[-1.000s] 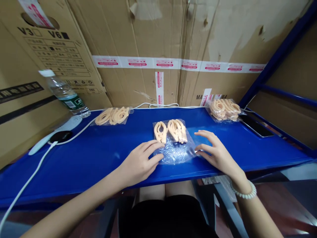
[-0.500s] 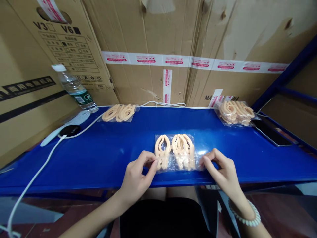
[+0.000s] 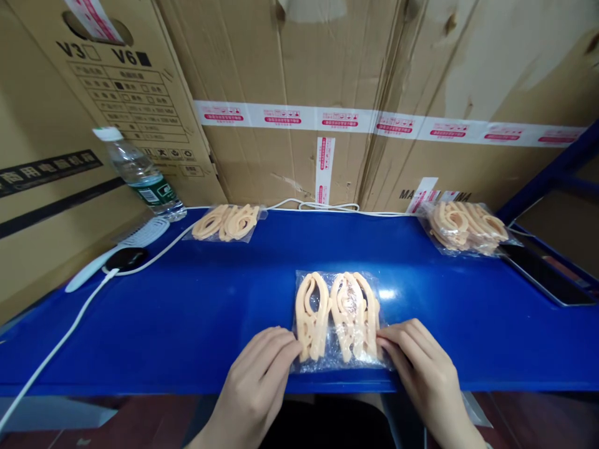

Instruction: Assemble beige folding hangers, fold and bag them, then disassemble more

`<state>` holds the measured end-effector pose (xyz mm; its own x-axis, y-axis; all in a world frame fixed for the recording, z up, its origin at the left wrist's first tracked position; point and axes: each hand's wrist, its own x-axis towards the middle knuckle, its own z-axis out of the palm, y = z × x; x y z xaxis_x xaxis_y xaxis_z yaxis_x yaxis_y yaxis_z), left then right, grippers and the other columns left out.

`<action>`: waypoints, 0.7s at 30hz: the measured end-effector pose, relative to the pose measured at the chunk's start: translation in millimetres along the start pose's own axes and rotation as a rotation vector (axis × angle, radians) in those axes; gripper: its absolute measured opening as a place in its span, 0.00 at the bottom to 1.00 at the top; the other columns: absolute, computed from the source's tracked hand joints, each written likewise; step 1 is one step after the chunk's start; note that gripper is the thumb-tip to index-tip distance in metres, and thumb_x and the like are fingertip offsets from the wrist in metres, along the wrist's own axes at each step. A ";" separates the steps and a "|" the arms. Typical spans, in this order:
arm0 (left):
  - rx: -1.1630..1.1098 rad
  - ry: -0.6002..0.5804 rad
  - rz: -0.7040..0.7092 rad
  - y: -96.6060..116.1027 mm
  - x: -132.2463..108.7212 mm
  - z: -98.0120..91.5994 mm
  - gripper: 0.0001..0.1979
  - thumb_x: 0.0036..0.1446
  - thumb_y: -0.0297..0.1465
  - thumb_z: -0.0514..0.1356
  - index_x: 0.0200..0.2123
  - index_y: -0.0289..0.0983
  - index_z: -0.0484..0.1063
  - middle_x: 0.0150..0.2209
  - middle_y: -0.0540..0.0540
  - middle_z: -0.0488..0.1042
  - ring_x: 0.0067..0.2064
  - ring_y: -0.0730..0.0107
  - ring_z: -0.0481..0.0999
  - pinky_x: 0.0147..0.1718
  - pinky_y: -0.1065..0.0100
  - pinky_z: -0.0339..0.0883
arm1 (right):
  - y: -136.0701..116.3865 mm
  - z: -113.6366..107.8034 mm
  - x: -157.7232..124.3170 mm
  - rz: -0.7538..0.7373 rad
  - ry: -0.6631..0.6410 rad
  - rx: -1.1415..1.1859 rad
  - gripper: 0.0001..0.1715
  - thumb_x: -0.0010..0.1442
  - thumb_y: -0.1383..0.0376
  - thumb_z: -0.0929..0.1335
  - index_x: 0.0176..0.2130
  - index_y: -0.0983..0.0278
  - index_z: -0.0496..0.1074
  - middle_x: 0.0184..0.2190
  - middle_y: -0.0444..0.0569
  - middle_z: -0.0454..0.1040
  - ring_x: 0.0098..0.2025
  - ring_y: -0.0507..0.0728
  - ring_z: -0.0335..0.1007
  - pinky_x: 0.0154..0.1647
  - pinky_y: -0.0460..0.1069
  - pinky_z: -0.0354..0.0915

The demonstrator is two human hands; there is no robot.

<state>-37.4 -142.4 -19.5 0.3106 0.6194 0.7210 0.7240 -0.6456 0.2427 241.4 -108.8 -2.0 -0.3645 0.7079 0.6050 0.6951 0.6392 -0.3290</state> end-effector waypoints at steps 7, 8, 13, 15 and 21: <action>0.057 0.044 0.049 6.2 -20.7 4.4 0.09 0.64 0.25 0.62 0.47 0.28 0.75 0.42 0.39 0.80 0.47 0.58 0.78 0.50 0.57 0.74 | 14.5 -16.4 -21.8 -0.352 -0.125 -0.180 0.26 0.65 0.55 0.70 0.55 0.71 0.72 0.49 0.60 0.78 0.54 0.66 0.70 0.54 0.61 0.65; 0.065 0.062 0.052 7.0 -23.2 6.4 0.08 0.64 0.26 0.63 0.46 0.29 0.76 0.40 0.40 0.80 0.44 0.59 0.79 0.48 0.57 0.75 | 14.7 -16.6 -25.4 -0.360 -0.125 -0.175 0.24 0.65 0.58 0.71 0.54 0.71 0.73 0.47 0.59 0.79 0.52 0.64 0.71 0.54 0.61 0.66; -0.015 0.122 0.136 9.0 -29.6 6.9 0.07 0.65 0.20 0.58 0.37 0.33 0.76 0.30 0.47 0.78 0.33 0.68 0.76 0.40 0.60 0.76 | 4.9 -16.5 -42.5 -0.313 -0.010 -0.027 0.13 0.61 0.78 0.68 0.46 0.69 0.74 0.37 0.53 0.79 0.42 0.59 0.73 0.48 0.59 0.69; -0.022 0.114 0.239 10.1 -25.0 0.8 0.10 0.65 0.19 0.56 0.35 0.33 0.75 0.28 0.47 0.76 0.31 0.68 0.75 0.39 0.60 0.76 | 0.2 -21.4 -46.6 -0.281 0.024 0.076 0.15 0.59 0.80 0.65 0.43 0.66 0.73 0.35 0.51 0.77 0.41 0.60 0.74 0.46 0.60 0.71; -0.017 0.013 0.552 17.4 41.5 -16.0 0.08 0.62 0.19 0.56 0.37 0.33 0.75 0.30 0.44 0.75 0.36 0.59 0.76 0.37 0.56 0.76 | 3.8 -47.9 -29.2 -0.116 0.221 0.256 0.16 0.63 0.74 0.61 0.44 0.56 0.70 0.37 0.51 0.77 0.44 0.66 0.78 0.41 0.63 0.76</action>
<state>-21.7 -135.1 25.0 0.6338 0.1813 0.7520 0.4453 -0.8804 -0.1630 284.4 -141.4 13.8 -0.2701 0.5618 0.7819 0.4688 0.7861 -0.4029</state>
